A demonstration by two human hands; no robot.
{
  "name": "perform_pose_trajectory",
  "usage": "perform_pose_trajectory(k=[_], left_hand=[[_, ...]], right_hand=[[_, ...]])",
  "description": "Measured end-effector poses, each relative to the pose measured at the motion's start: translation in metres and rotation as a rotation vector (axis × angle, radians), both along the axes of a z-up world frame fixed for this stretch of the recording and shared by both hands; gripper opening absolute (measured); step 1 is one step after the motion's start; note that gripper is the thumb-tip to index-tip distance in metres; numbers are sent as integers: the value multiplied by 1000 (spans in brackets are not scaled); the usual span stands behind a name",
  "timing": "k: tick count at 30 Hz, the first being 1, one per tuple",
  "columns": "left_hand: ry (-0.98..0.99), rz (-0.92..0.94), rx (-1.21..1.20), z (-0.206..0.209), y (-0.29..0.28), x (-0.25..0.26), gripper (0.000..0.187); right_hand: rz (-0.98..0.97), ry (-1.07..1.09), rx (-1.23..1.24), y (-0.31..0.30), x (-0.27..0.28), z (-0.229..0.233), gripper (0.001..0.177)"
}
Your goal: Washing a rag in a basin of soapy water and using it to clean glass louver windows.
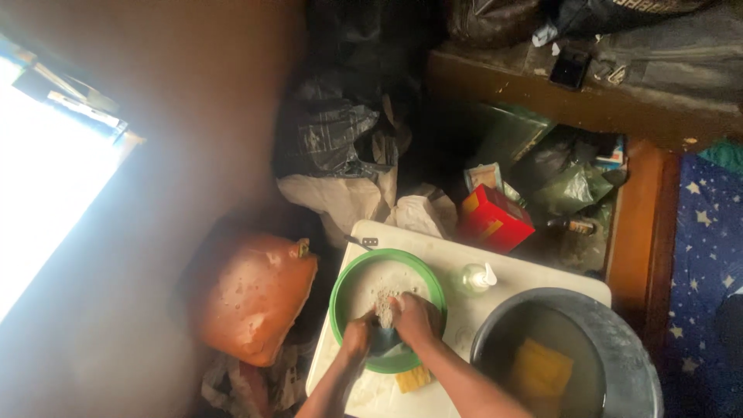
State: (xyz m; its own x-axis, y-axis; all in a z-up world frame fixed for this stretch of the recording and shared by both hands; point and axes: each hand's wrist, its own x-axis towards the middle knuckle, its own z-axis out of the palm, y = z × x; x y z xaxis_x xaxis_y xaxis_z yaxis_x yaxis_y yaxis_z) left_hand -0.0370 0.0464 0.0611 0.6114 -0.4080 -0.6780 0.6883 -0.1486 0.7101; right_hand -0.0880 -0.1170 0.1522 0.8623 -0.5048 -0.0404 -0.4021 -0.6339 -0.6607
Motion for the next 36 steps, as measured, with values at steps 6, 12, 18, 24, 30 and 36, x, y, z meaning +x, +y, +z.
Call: perform_pose_trajectory(k=[6, 12, 18, 24, 30, 36], left_hand=[[33, -65, 56, 80, 9, 16, 55], [-228, -113, 75, 75, 12, 6, 55], [-33, -55, 149, 135, -1, 1, 56], [215, -109, 87, 110, -16, -10, 62], [630, 78, -644, 28, -42, -9, 76], [477, 189, -385, 59, -59, 2, 53]], right_hand=[[-72, -38, -66, -8, 1, 13, 17], [278, 194, 189, 18, 3, 17, 22], [-1, 410, 231, 10, 26, -23, 20], [-225, 225, 272, 26, 17, 5, 35], [-282, -168, 290, 59, -28, -26, 24], [-262, -54, 509, 76, -39, 58, 34]])
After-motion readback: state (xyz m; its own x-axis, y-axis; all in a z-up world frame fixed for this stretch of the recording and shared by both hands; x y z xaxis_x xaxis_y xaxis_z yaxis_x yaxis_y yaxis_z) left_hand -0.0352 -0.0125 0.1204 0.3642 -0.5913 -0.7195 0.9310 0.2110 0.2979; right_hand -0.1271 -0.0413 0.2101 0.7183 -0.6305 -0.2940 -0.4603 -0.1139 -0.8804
